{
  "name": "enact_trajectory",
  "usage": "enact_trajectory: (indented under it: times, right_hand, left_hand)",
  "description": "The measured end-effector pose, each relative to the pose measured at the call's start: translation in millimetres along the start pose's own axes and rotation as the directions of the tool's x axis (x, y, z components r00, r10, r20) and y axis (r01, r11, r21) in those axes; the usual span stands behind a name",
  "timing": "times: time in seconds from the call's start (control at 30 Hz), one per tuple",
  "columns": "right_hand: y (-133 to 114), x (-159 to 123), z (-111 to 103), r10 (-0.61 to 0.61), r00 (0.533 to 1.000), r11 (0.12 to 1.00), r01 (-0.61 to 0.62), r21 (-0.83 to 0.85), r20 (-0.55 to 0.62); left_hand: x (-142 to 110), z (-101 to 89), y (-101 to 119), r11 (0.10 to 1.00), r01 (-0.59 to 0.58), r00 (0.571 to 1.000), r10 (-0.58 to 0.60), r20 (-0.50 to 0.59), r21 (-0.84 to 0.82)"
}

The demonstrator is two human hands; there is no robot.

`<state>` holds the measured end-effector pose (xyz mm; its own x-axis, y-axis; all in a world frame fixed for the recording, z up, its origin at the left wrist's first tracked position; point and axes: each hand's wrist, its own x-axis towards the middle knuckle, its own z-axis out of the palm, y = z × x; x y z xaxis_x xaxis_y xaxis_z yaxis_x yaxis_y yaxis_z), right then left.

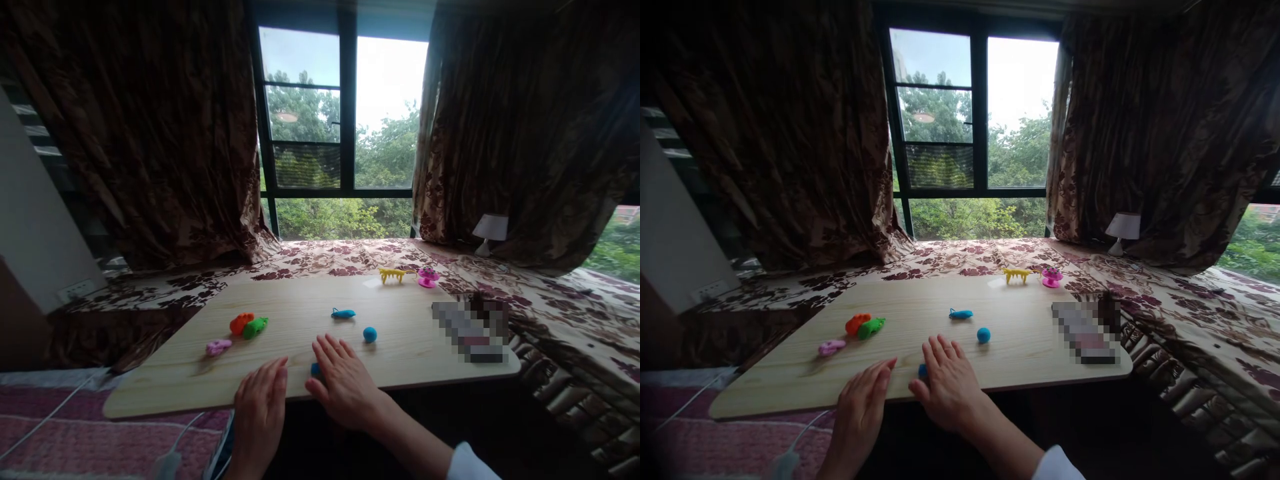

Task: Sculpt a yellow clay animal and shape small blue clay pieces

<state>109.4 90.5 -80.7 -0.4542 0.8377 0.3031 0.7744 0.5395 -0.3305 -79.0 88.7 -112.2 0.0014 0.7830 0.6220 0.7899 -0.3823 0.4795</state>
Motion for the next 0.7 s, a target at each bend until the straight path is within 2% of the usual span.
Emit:
enact_trajectory:
  times: [0.1,0.17,0.23,0.4,0.47,0.53,0.6,0.7]
  right_hand:
    - [-13,-44,-1,-0.103,0.994,0.995,0.103,0.005,0.026]
    - [-16,-53,-3,-0.128,0.991,0.992,0.128,0.002,0.032]
    - [-12,-39,-2,-0.08,0.996,0.997,0.08,-0.006,0.027]
    - [12,37,1,0.054,0.998,0.998,-0.055,-0.019,-0.027]
    - [15,45,2,0.067,0.997,0.998,-0.068,-0.017,-0.036]
    - [10,31,3,0.056,0.998,0.998,-0.056,-0.014,-0.026]
    - [2,4,3,0.016,1.0,1.0,-0.016,-0.003,-0.003]
    - [-4,-35,-3,-0.109,0.994,0.991,0.107,0.074,0.02]
  left_hand:
    - [-2,1.5,1,1.0,0.015,1.0,-0.015,0.005,0.001]
    - [-2,1.5,3,1.0,0.025,1.0,-0.025,0.006,0.0]
    - [-2,0.6,4,1.0,0.026,1.0,-0.026,0.004,-0.006]
    - [1,-1.1,2,0.999,0.015,1.0,-0.015,0.006,-0.033]
    - [2,-0.8,-1,0.999,0.019,1.0,-0.018,0.012,-0.046]
    - [2,-0.2,-2,0.998,0.03,0.999,-0.029,0.022,-0.059]
    - [0,0.4,-2,0.996,0.047,0.998,-0.045,0.036,-0.073]
    - [-4,1.3,3,0.993,0.065,0.996,-0.058,0.068,-0.103]
